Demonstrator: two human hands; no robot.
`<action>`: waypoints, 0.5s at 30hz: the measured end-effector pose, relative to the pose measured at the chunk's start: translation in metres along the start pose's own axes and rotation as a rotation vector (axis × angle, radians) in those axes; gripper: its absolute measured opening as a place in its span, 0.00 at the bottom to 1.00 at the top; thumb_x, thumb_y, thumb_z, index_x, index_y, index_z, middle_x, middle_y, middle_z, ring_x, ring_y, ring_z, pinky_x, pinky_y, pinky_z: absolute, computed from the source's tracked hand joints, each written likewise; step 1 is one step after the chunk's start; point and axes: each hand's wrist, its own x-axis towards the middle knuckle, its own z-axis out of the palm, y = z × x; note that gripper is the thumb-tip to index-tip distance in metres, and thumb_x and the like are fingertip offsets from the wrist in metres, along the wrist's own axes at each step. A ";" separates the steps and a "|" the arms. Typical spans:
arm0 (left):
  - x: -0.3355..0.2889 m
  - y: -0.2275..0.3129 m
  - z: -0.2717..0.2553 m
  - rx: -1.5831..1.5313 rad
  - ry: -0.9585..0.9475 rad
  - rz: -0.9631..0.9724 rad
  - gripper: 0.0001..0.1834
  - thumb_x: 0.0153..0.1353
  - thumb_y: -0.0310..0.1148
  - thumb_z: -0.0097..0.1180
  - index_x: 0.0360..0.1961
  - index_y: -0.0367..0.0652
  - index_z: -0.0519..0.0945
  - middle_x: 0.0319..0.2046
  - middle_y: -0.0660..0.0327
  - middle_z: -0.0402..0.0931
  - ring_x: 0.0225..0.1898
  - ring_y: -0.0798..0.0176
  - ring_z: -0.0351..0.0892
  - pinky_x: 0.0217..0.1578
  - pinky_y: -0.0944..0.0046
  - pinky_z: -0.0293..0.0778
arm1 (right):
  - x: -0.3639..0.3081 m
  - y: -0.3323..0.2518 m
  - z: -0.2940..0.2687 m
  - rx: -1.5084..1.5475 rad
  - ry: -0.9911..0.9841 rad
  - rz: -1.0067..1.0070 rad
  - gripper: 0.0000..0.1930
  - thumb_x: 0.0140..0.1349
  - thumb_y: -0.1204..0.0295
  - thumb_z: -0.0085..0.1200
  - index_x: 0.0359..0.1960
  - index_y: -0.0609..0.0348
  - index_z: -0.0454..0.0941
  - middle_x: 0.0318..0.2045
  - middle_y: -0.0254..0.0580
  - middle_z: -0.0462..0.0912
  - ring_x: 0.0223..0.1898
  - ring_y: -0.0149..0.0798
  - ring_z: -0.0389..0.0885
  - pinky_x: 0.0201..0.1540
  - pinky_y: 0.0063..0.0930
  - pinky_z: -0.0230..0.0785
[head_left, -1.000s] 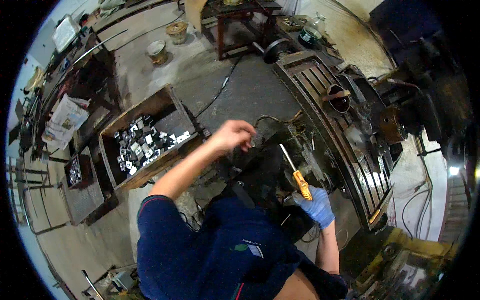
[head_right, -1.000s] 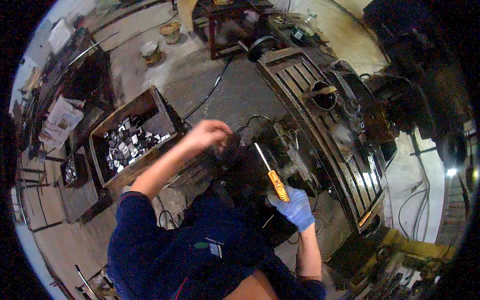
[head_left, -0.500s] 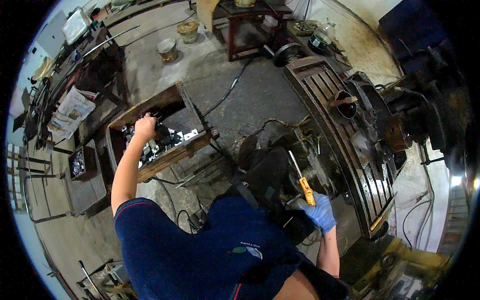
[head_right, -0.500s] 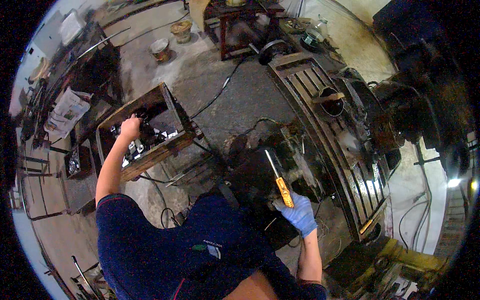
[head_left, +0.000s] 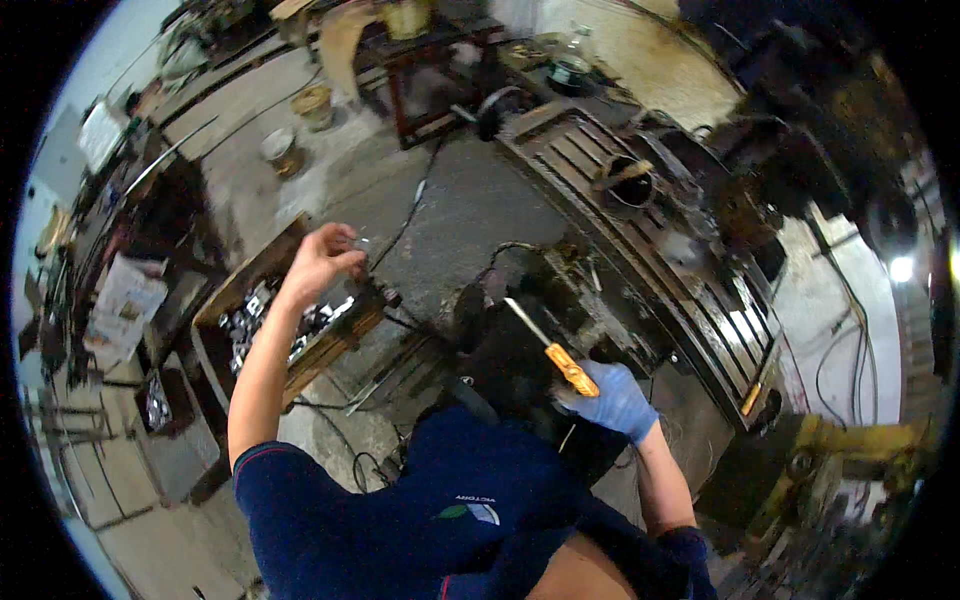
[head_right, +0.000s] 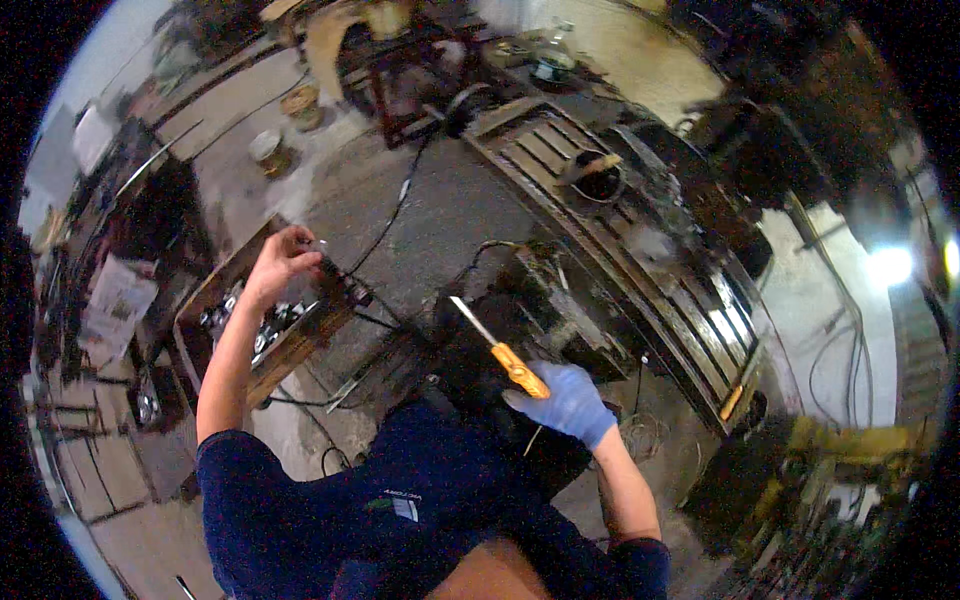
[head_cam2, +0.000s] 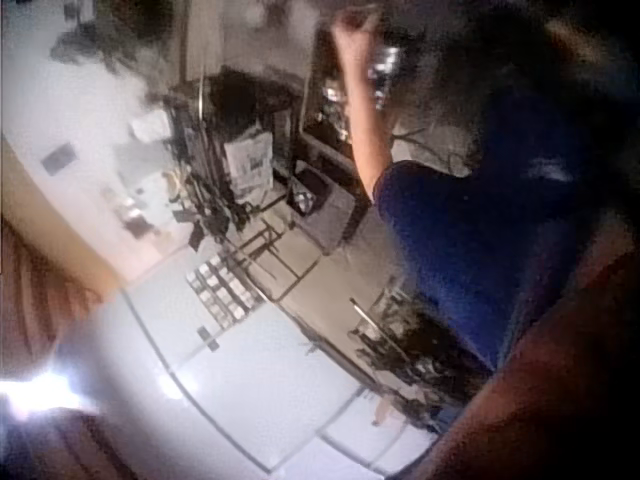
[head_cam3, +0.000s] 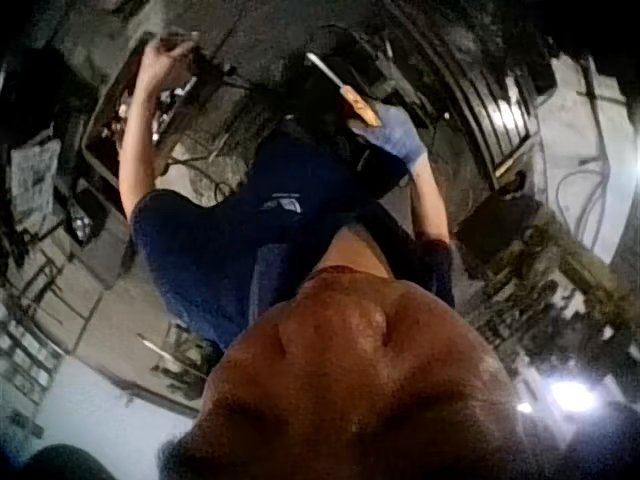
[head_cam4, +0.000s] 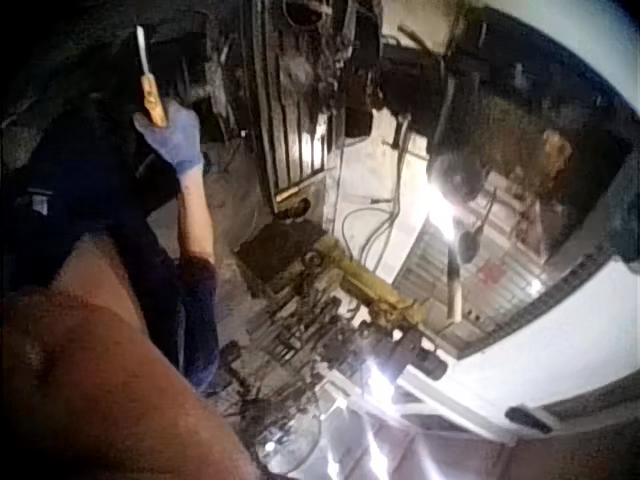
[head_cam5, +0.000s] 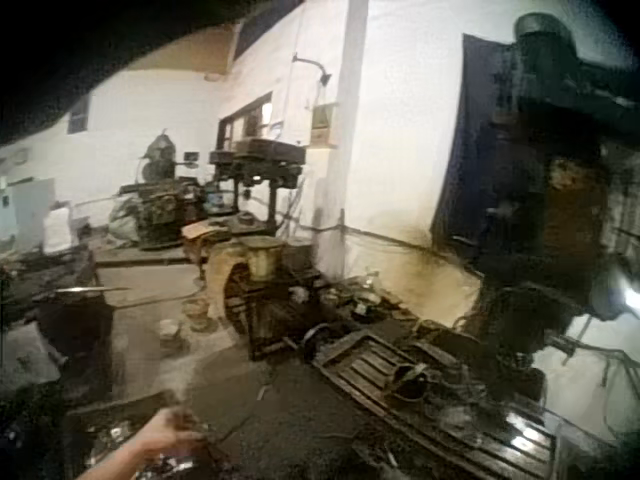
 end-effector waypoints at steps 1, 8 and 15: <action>0.005 0.015 0.021 -0.135 -0.124 0.001 0.15 0.52 0.27 0.57 0.40 0.34 0.70 0.28 0.56 0.76 0.29 0.65 0.76 0.28 0.66 0.73 | 0.002 -0.003 -0.004 -0.011 -0.004 -0.019 0.22 0.46 0.48 0.56 0.31 0.55 0.77 0.22 0.52 0.77 0.27 0.52 0.77 0.30 0.40 0.69; 0.052 0.030 0.176 -0.505 -0.542 -0.141 0.10 0.56 0.29 0.50 0.38 0.37 0.74 0.24 0.62 0.74 0.21 0.70 0.73 0.20 0.70 0.70 | 0.001 0.012 -0.015 -0.066 -0.111 0.312 0.32 0.47 0.37 0.44 0.21 0.57 0.78 0.22 0.54 0.78 0.27 0.55 0.76 0.33 0.43 0.68; 0.090 0.062 0.295 -0.044 -0.594 0.194 0.13 0.50 0.31 0.53 0.35 0.34 0.78 0.23 0.64 0.76 0.23 0.71 0.73 0.23 0.72 0.66 | -0.055 0.067 -0.057 -0.019 0.307 0.416 0.27 0.48 0.41 0.50 0.26 0.55 0.80 0.21 0.51 0.78 0.25 0.50 0.78 0.29 0.38 0.69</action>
